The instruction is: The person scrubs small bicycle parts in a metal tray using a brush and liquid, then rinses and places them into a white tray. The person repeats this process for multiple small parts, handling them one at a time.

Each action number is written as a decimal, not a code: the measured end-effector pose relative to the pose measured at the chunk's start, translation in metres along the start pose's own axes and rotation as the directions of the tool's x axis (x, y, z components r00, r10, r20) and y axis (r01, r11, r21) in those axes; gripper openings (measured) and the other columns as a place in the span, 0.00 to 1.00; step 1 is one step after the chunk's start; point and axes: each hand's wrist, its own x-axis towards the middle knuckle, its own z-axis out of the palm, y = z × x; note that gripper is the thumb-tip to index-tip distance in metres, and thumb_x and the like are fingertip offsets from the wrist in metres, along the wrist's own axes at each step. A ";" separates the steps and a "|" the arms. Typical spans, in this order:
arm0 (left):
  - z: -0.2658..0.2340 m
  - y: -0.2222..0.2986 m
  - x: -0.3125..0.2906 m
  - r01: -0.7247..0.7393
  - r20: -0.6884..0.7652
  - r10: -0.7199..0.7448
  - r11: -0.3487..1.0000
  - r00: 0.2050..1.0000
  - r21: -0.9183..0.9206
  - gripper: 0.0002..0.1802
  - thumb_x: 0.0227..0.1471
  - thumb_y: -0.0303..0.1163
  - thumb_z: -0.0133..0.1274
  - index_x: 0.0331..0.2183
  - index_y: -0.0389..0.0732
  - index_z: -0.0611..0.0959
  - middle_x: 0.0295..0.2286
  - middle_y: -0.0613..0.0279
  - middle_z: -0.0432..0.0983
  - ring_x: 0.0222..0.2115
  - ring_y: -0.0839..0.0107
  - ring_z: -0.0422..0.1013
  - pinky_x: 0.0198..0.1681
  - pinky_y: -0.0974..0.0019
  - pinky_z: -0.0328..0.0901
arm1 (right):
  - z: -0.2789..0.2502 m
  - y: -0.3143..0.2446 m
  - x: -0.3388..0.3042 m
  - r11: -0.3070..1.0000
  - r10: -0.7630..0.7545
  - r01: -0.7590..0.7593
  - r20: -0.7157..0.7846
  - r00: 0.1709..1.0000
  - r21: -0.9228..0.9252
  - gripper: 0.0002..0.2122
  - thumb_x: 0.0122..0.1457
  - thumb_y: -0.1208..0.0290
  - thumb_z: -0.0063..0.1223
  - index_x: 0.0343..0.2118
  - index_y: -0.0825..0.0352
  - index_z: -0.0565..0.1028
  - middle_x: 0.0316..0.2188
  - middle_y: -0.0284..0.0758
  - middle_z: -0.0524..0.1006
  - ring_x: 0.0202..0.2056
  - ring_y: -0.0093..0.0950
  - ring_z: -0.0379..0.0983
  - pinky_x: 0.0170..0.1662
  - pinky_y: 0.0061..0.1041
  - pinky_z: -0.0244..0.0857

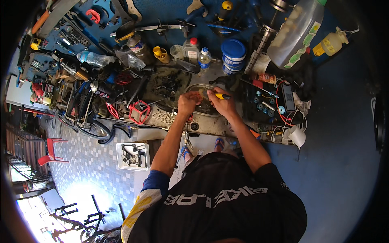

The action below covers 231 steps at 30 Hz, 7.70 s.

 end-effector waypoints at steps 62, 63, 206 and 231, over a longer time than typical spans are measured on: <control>0.008 0.008 0.002 -0.093 -0.063 0.091 0.995 0.994 -0.027 0.23 0.58 0.18 0.54 0.55 0.32 0.78 0.39 0.54 0.83 0.35 0.72 0.80 0.34 0.70 0.77 | -0.004 -0.013 -0.005 0.993 0.084 -0.083 -0.010 0.996 0.083 0.12 0.66 0.61 0.55 0.35 0.68 0.76 0.24 0.34 0.78 0.27 0.22 0.77 0.31 0.25 0.69; 0.010 0.010 0.002 -0.115 -0.073 0.114 0.993 0.991 -0.005 0.22 0.58 0.19 0.54 0.55 0.32 0.78 0.40 0.53 0.83 0.35 0.72 0.80 0.34 0.70 0.77 | 0.005 -0.014 -0.010 0.982 0.104 -0.099 -0.022 0.994 0.157 0.13 0.67 0.60 0.55 0.35 0.67 0.75 0.24 0.33 0.78 0.27 0.22 0.77 0.30 0.25 0.69; -0.398 -0.266 -0.537 -0.203 -0.862 -0.446 0.846 0.240 -0.494 0.12 0.59 0.22 0.54 0.45 0.28 0.82 0.32 0.56 0.82 0.28 0.72 0.78 0.32 0.67 0.77 | 0.473 -0.146 -0.371 0.431 0.279 0.879 0.956 0.085 -0.204 0.16 0.65 0.56 0.54 0.40 0.64 0.84 0.40 0.44 0.84 0.45 0.42 0.81 0.49 0.38 0.74; -0.469 -0.266 -0.365 -0.038 -0.687 -0.663 0.711 0.295 -0.702 0.21 0.53 0.30 0.63 0.47 0.35 0.79 0.38 0.52 0.78 0.34 0.61 0.76 0.35 0.58 0.77 | 0.251 0.047 -0.241 0.672 0.376 0.264 0.627 0.682 -0.692 0.21 0.63 0.50 0.53 0.50 0.62 0.80 0.43 0.51 0.81 0.48 0.51 0.77 0.49 0.44 0.70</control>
